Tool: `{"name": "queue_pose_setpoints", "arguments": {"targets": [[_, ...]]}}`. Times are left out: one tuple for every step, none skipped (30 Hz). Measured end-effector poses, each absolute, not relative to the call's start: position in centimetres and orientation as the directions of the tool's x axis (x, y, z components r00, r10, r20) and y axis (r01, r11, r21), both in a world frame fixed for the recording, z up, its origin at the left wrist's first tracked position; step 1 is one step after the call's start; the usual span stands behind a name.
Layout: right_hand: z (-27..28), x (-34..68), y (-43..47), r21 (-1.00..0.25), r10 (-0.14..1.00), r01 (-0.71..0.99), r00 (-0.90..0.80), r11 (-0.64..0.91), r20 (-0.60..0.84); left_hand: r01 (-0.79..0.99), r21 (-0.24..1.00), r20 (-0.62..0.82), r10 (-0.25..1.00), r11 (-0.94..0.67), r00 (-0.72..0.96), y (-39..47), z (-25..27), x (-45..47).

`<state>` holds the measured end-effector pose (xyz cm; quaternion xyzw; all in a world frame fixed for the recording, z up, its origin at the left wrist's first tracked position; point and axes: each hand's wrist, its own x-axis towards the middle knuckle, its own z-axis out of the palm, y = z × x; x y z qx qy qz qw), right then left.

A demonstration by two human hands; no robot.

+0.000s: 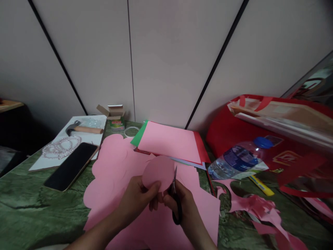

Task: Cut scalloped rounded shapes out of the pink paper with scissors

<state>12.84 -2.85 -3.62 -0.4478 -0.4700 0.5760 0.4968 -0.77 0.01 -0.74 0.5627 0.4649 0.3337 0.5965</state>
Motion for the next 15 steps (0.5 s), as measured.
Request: {"name": "queue_pose_setpoints", "arguments": {"targets": [[-3.64, 12.82, -2.84, -0.987, 0.994, -0.146, -0.094, -0.065, -0.052, 0.125, 0.982, -0.179, 0.921, 0.144, 0.346, 0.01, -0.74, -0.78], [-3.66, 12.79, -2.84, -0.988, 0.995, -0.141, -0.084, -0.063, -0.052, 0.125, 0.982, -0.179, 0.921, 0.144, 0.347, 0.0, -0.75, -0.81], [-3.67, 12.78, -2.84, -0.989, 0.996, -0.135, -0.077, -0.063, -0.053, 0.125, 0.982, -0.178, 0.92, 0.143, 0.348, -0.02, -0.76, -0.84], [-3.67, 12.78, -2.85, -0.99, 0.996, -0.13, -0.069, -0.059, -0.051, 0.124, 0.982, -0.177, 0.921, 0.142, 0.347, -0.05, -0.77, -0.87], [-3.66, 12.78, -2.87, -0.991, 0.997, -0.124, -0.065, -0.056, -0.049, 0.122, 0.982, -0.177, 0.922, 0.143, 0.343, -0.07, -0.78, -0.89], [-3.64, 12.78, -2.89, -0.991, 0.997, -0.119, -0.062, -0.055, -0.048, 0.122, 0.982, -0.178, 0.924, 0.144, 0.339, -0.08, -0.79, -0.91], [-3.62, 12.78, -2.91, -0.992, 0.997, -0.112, -0.057, -0.055, -0.049, 0.128, 0.981, -0.179, 0.925, 0.143, 0.335, -0.09, -0.78, -0.92], [-3.63, 12.78, -2.93, -0.993, 0.997, -0.107, -0.052, -0.055, -0.05, 0.133, 0.981, -0.18, 0.927, 0.143, 0.329, -0.07, -0.77, -0.92], [-3.67, 12.77, -2.95, -0.993, 0.997, -0.099, -0.046, -0.059, -0.055, 0.14, 0.98, -0.181, 0.929, 0.142, 0.322, -0.04, -0.76, -0.91], [-3.74, 12.78, -2.97, -0.994, 0.997, -0.093, -0.041, -0.063, -0.059, 0.146, 0.979, -0.181, 0.93, 0.141, 0.32, 0.01, -0.75, -0.9], [-3.85, 12.78, -2.98, -0.994, 0.997, -0.089, -0.04, -0.066, -0.063, 0.148, 0.979, -0.18, 0.93, 0.139, 0.319, 0.06, -0.76, -0.89], [-3.97, 12.79, -2.98, -0.994, 0.997, -0.087, -0.037, -0.067, -0.064, 0.15, 0.979, -0.179, 0.931, 0.137, 0.318, 0.11, -0.78, -0.88], [-4.11, 12.81, -2.99, -0.994, 0.997, -0.084, -0.037, -0.066, -0.063, 0.149, 0.979, -0.178, 0.932, 0.137, 0.316, 0.16, -0.82, -0.87], [-4.23, 12.84, -2.99, -0.995, 0.997, -0.08, -0.038, -0.063, -0.06, 0.149, 0.979, -0.177, 0.933, 0.136, 0.314, 0.2, -0.89, -0.87], [-4.34, 12.87, -2.99, -0.995, 0.998, -0.076, -0.038, -0.058, -0.056, 0.151, 0.979, -0.178, 0.933, 0.136, 0.313, 0.22, -0.97, -0.88]]}}
